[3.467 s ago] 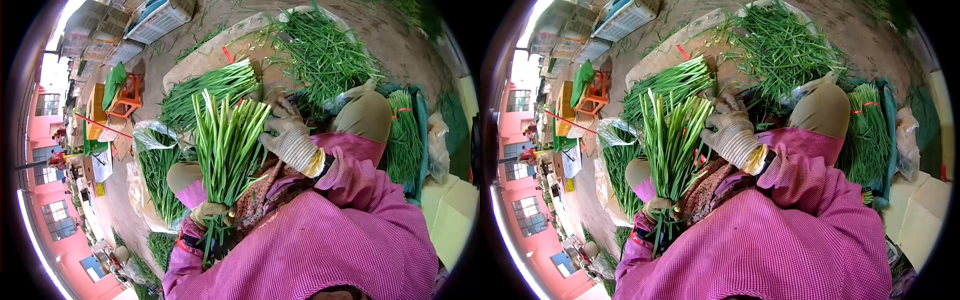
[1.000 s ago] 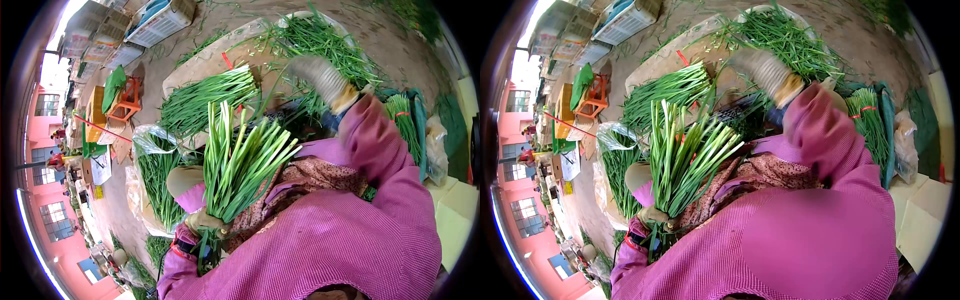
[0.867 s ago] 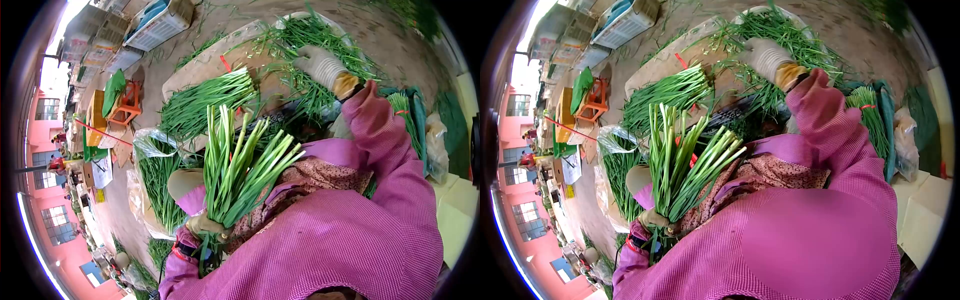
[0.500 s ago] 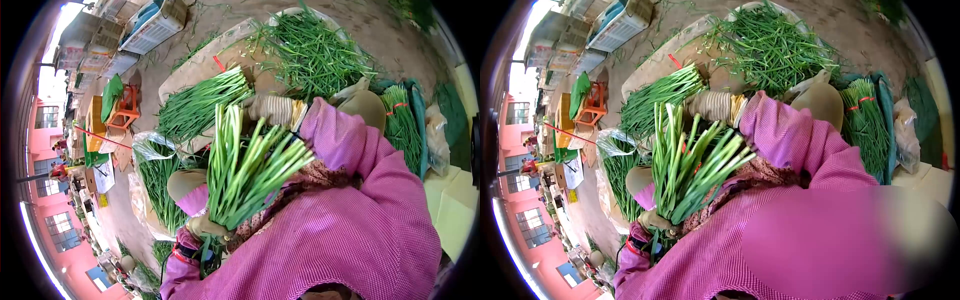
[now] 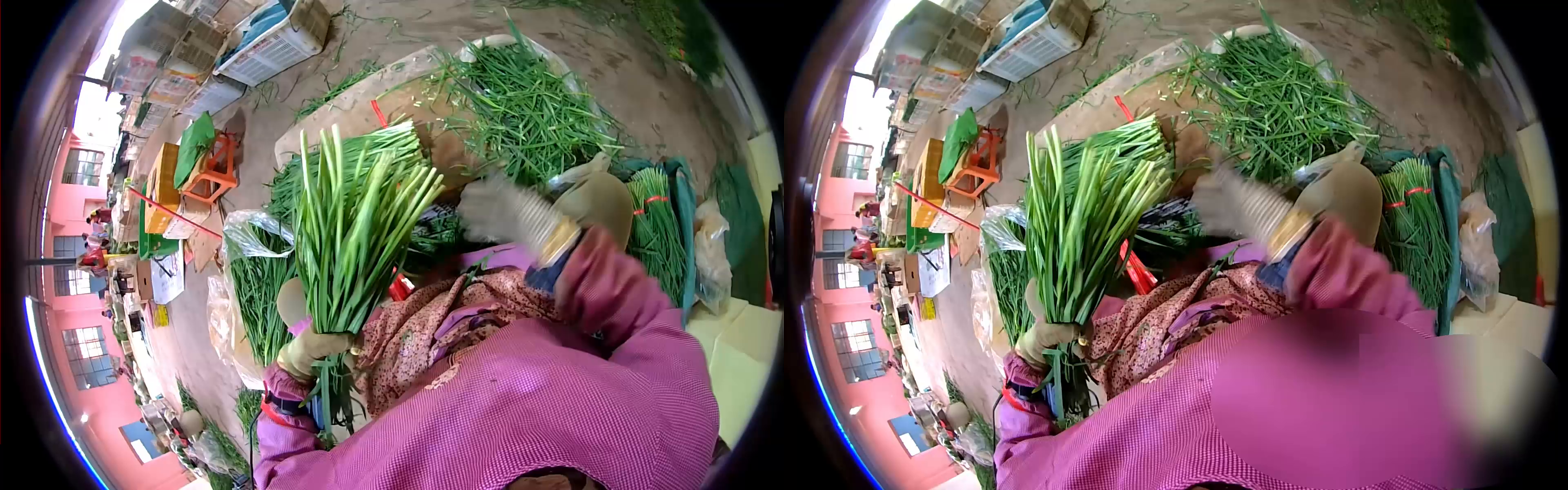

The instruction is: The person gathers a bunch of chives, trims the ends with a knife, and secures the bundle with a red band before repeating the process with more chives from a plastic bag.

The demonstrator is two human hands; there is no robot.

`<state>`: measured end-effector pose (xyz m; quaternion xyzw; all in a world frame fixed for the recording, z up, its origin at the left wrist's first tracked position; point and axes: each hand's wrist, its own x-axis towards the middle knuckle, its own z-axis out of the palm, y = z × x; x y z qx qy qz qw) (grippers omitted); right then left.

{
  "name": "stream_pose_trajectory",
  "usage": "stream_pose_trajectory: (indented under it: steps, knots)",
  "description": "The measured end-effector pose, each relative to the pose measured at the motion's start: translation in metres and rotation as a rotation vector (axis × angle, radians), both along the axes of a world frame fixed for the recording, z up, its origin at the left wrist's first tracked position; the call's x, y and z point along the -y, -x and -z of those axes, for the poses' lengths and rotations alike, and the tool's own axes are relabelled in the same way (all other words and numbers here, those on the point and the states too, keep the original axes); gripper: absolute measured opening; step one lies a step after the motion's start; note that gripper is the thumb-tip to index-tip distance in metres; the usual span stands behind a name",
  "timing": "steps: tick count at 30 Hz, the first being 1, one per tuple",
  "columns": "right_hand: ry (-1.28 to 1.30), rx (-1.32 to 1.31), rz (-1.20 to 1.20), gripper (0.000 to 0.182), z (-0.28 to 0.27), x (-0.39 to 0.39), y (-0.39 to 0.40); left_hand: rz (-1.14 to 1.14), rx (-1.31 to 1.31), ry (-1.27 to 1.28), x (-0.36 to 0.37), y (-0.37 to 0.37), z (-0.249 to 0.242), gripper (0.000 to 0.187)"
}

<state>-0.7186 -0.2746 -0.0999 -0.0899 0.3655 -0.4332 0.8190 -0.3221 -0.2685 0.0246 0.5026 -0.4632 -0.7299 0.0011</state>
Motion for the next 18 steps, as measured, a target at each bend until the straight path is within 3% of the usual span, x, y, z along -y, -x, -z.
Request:
stream_pose_trajectory:
  steps: [2, 3, 4, 5, 7, 8, 9, 11, 12, 15, 16, 18]
  knots:
    - [-0.072, 0.283, 0.068, 0.108, 0.005, -0.019, -0.056, 0.047, 0.190, 0.145, -0.003, 0.015, -0.007, 0.022]
    - [-0.099, 0.552, 0.092, 0.097, 0.021, -0.015, -0.081, 0.046, 0.219, 0.191, -0.010, 0.018, -0.006, 0.022]
    - [-0.067, 0.635, 0.142, 0.095, 0.022, -0.017, -0.094, -0.017, 0.270, 0.224, -0.023, 0.041, -0.031, 0.026]
    - [-0.042, 0.637, 0.190, 0.093, 0.017, -0.020, -0.102, -0.013, 0.181, 0.547, -0.043, 0.036, -0.008, 0.041]
    - [0.004, 0.588, 0.241, 0.089, 0.009, -0.027, -0.104, 0.296, 0.611, 1.119, -0.071, 0.048, -0.013, 0.062]
    - [0.021, 0.573, 0.247, 0.087, 0.006, -0.028, -0.103, 0.435, 0.827, 1.164, -0.085, 0.046, -0.005, 0.090]
    - [0.026, 0.560, 0.253, 0.085, 0.003, -0.033, -0.103, 0.555, 0.981, 1.137, -0.094, 0.050, 0.000, 0.099]
    - [0.033, 0.535, 0.246, 0.081, 0.001, -0.038, -0.100, 0.567, 1.058, 1.161, -0.109, 0.052, 0.016, 0.109]
    - [0.039, 0.523, 0.242, 0.079, 0.000, -0.040, -0.101, 0.505, 0.940, 1.097, -0.115, 0.055, 0.013, 0.114]
    - [0.037, 0.496, 0.230, 0.074, -0.001, -0.046, -0.102, 0.555, 0.924, 0.860, -0.122, 0.065, 0.029, 0.109]
    - [0.038, 0.491, 0.226, 0.072, -0.002, -0.047, -0.102, 0.548, 0.793, 0.909, -0.120, 0.062, 0.029, 0.108]
    - [0.033, 0.479, 0.212, 0.068, -0.004, -0.050, -0.103, 0.674, 0.776, 0.664, -0.110, 0.053, 0.015, 0.105]
